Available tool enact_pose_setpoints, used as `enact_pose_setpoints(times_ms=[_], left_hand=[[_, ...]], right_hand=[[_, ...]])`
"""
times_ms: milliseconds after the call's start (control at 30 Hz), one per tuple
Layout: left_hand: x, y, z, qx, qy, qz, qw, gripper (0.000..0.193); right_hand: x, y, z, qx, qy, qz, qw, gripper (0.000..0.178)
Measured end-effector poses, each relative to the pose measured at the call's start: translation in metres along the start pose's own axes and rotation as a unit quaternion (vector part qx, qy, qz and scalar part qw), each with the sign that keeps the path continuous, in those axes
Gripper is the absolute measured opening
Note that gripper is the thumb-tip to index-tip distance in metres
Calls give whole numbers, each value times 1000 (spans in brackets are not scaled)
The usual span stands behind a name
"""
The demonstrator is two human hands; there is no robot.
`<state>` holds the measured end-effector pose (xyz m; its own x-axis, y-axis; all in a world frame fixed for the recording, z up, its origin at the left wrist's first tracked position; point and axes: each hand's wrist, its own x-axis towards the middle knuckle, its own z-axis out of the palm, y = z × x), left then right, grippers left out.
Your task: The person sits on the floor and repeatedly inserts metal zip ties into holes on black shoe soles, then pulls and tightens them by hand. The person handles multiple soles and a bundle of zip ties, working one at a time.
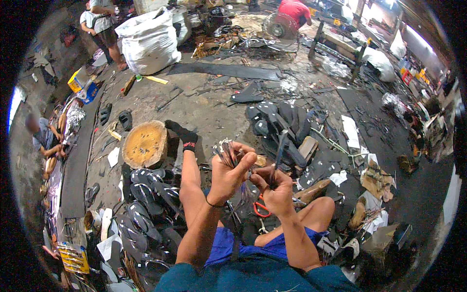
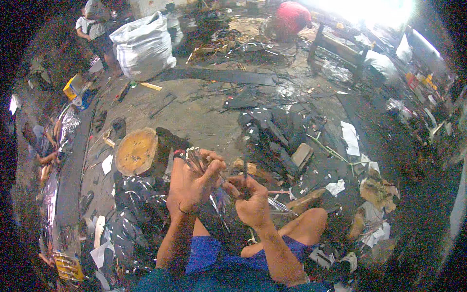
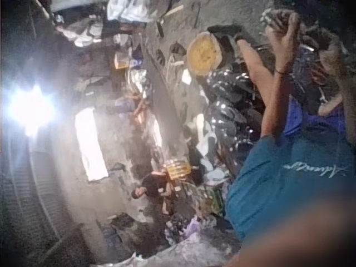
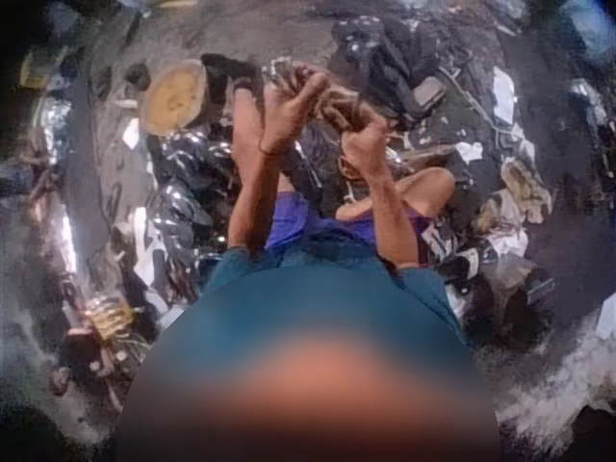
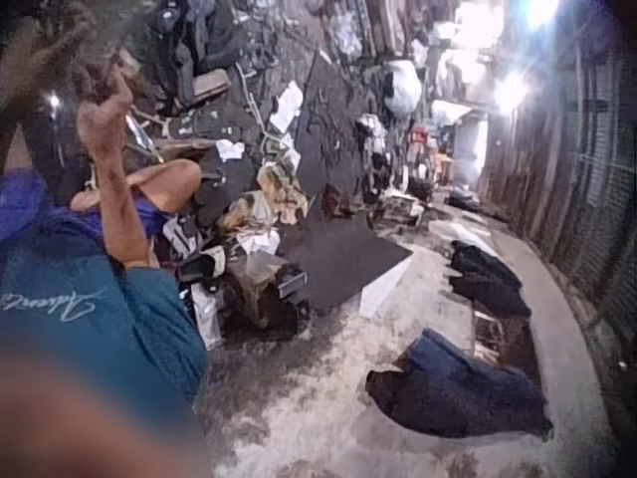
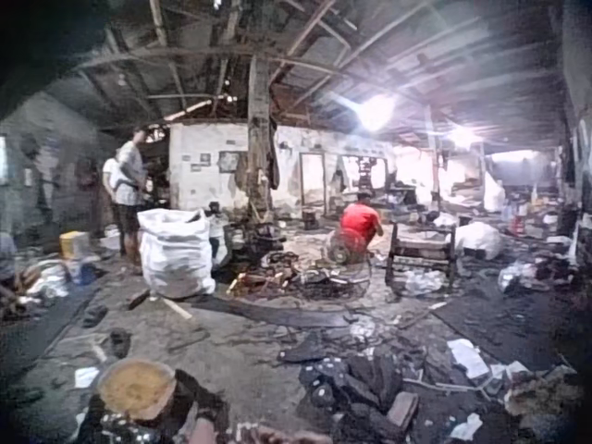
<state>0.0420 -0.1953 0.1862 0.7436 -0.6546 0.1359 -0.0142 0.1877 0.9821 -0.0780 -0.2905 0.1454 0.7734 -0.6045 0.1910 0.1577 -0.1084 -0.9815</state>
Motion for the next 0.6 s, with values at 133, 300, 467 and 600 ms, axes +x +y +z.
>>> enact_pose_setpoints(times_ms=[133, 300, 467, 600], left_hand=[[-1, -6, 4, -8, 17, 32, 999, 21], [-3, -18, 7, -122, 12, 19, 992, 23], [-7, -17, 10, -100, 14, 11, 995, 27], [-4, -4, 4, -79, 36, 58, 995, 40]], right_hand=[[-3, -2, 18, 41, 15, 15, 999, 10], [-6, -6, 23, 68, 41, -4, 997, 9], [-8, -10, 22, -60, 65, -69, 994, 11], [-8, -15, 12, -95, 67, -122, 986, 29]])
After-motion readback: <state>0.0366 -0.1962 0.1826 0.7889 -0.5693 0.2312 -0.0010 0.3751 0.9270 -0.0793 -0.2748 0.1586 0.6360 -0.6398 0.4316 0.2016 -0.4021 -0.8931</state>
